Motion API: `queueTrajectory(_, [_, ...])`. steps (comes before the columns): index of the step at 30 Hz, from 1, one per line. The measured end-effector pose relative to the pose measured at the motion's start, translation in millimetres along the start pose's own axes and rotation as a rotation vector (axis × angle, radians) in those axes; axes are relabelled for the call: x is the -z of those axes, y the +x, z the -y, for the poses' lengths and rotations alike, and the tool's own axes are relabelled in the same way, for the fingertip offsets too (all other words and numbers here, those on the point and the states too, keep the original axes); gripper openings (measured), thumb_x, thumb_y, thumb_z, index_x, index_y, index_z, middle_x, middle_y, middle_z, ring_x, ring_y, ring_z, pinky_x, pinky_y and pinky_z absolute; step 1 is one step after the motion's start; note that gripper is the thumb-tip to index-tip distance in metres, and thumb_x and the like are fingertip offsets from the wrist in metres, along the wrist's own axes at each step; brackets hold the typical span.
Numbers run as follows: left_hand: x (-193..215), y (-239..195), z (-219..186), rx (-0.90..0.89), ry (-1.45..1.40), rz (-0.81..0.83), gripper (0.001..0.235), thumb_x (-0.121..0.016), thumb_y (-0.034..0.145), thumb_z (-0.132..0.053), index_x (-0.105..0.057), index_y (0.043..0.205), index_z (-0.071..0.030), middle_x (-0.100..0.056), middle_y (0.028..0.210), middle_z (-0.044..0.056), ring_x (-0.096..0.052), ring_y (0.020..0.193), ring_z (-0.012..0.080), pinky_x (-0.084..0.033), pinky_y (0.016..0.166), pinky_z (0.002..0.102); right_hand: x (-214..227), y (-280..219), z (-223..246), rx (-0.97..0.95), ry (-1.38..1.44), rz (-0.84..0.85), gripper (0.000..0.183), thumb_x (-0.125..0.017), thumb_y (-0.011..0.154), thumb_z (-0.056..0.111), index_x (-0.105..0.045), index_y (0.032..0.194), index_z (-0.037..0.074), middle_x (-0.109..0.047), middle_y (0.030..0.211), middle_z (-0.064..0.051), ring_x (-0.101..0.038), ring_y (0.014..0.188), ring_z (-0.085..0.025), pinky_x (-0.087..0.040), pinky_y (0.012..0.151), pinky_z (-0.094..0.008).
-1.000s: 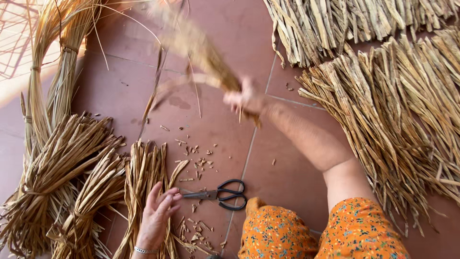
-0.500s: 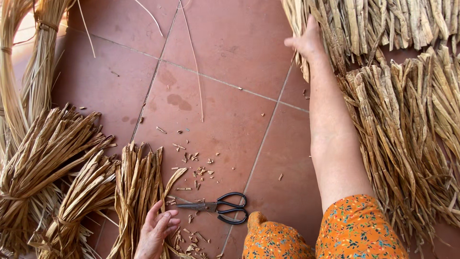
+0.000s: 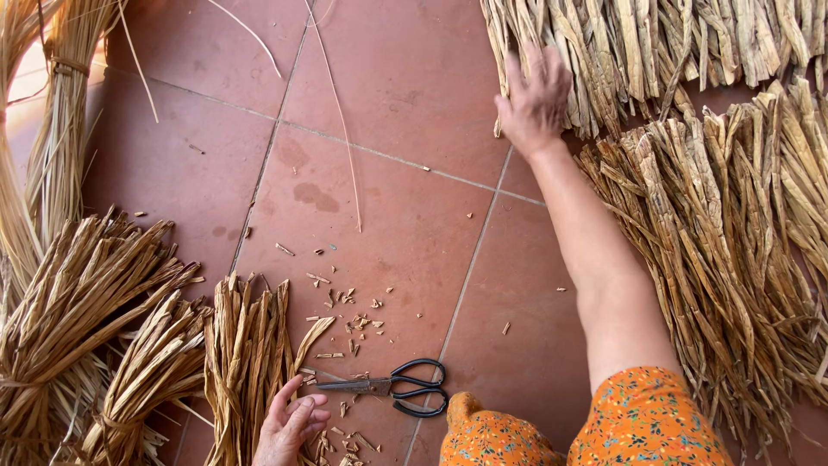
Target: The person sits on a tiled floor and uses shears to trim the ends of bundles of dried plant stalks. They repeatedly pick up a bundle, align the ends, cut them to a uniform length, and place the trimmed bundle aside.
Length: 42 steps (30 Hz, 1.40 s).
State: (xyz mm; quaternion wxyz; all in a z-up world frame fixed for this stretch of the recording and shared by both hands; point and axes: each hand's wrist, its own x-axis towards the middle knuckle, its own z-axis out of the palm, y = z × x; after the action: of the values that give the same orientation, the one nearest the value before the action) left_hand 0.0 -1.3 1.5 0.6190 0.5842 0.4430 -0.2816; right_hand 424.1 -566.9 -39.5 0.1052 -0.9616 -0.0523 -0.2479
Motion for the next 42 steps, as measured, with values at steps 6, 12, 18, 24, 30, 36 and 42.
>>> queueTrajectory(6, [-3, -22, -7, -0.067, 0.021, 0.055, 0.067, -0.066, 0.090, -0.021, -0.042, 0.152, -0.010, -0.072, 0.113, 0.014, -0.069, 0.089, 0.0212, -0.057, 0.085, 0.039, -7, -52, -3, 0.182, -0.166, 0.145, 0.022, -0.079, 0.097, 0.019, -0.066, 0.113, 0.013, -0.058, 0.146, -0.006, -0.032, 0.154, -0.033, -0.006, 0.128, -0.072])
queueTrajectory(12, [-11, -38, -17, -0.182, 0.001, 0.138, 0.059, -0.066, 0.092, -0.021, -0.049, 0.147, -0.009, -0.073, 0.111, 0.012, -0.069, 0.089, 0.0180, -0.057, 0.082, 0.035, 52, -60, 59, 0.146, -0.086, 0.088, 0.026, -0.077, 0.091, 0.023, -0.069, 0.109, 0.007, -0.058, 0.146, -0.010, -0.029, 0.154, -0.044, -0.003, 0.113, -0.082])
queueTrajectory(18, [3, -43, -11, -0.267, -0.027, 0.108, 0.055, -0.069, 0.092, -0.019, -0.053, 0.143, -0.007, -0.072, 0.111, 0.011, -0.068, 0.090, 0.0169, -0.058, 0.083, 0.032, 106, -134, 201, 0.371, 0.461, 0.170, 0.012, -0.077, 0.082, 0.022, -0.072, 0.089, 0.014, -0.072, 0.096, -0.003, -0.062, 0.102, -0.028, -0.046, 0.094, -0.048])
queueTrajectory(24, [41, -45, 8, -0.441, 0.012, -0.068, 0.048, -0.073, 0.090, -0.020, -0.062, 0.134, -0.006, -0.071, 0.111, 0.007, -0.067, 0.094, 0.0159, -0.056, 0.083, 0.031, 157, -262, 301, 0.250, 0.675, 1.028, 0.031, -0.079, 0.081, 0.031, -0.069, 0.106, 0.016, -0.069, 0.093, -0.005, -0.070, 0.090, -0.026, -0.055, 0.083, -0.040])
queueTrajectory(30, [97, -18, 40, -0.731, 0.014, -0.409, 0.033, -0.074, 0.087, -0.015, -0.069, 0.118, -0.005, -0.072, 0.107, 0.006, -0.068, 0.099, 0.0156, -0.056, 0.093, 0.030, 178, -327, 328, 0.380, 0.351, 1.056, 0.056, -0.086, 0.071, 0.022, -0.060, 0.121, 0.018, -0.057, 0.112, -0.011, -0.058, 0.112, -0.034, -0.049, 0.092, -0.048])
queueTrajectory(36, [115, 7, 56, -0.624, 0.452, -0.699, 0.036, -0.084, 0.086, -0.026, -0.073, 0.118, -0.014, -0.069, 0.117, 0.009, -0.060, 0.115, 0.0246, -0.051, 0.105, 0.038, 188, -330, 328, 0.436, 0.399, 0.907, 0.051, -0.083, 0.071, 0.013, -0.061, 0.117, 0.015, -0.053, 0.113, -0.013, -0.055, 0.111, -0.036, -0.050, 0.090, -0.048])
queueTrajectory(42, [111, 18, 52, -0.756, 0.865, -0.844, 0.116, -0.094, 0.054, -0.064, -0.044, 0.139, -0.003, -0.052, 0.133, 0.019, -0.042, 0.125, 0.0386, -0.026, 0.103, 0.063, 179, -326, 336, 0.432, 0.312, 0.874, 0.053, -0.079, 0.073, 0.009, -0.059, 0.122, 0.011, -0.052, 0.114, -0.015, -0.058, 0.109, -0.036, -0.052, 0.087, -0.048])
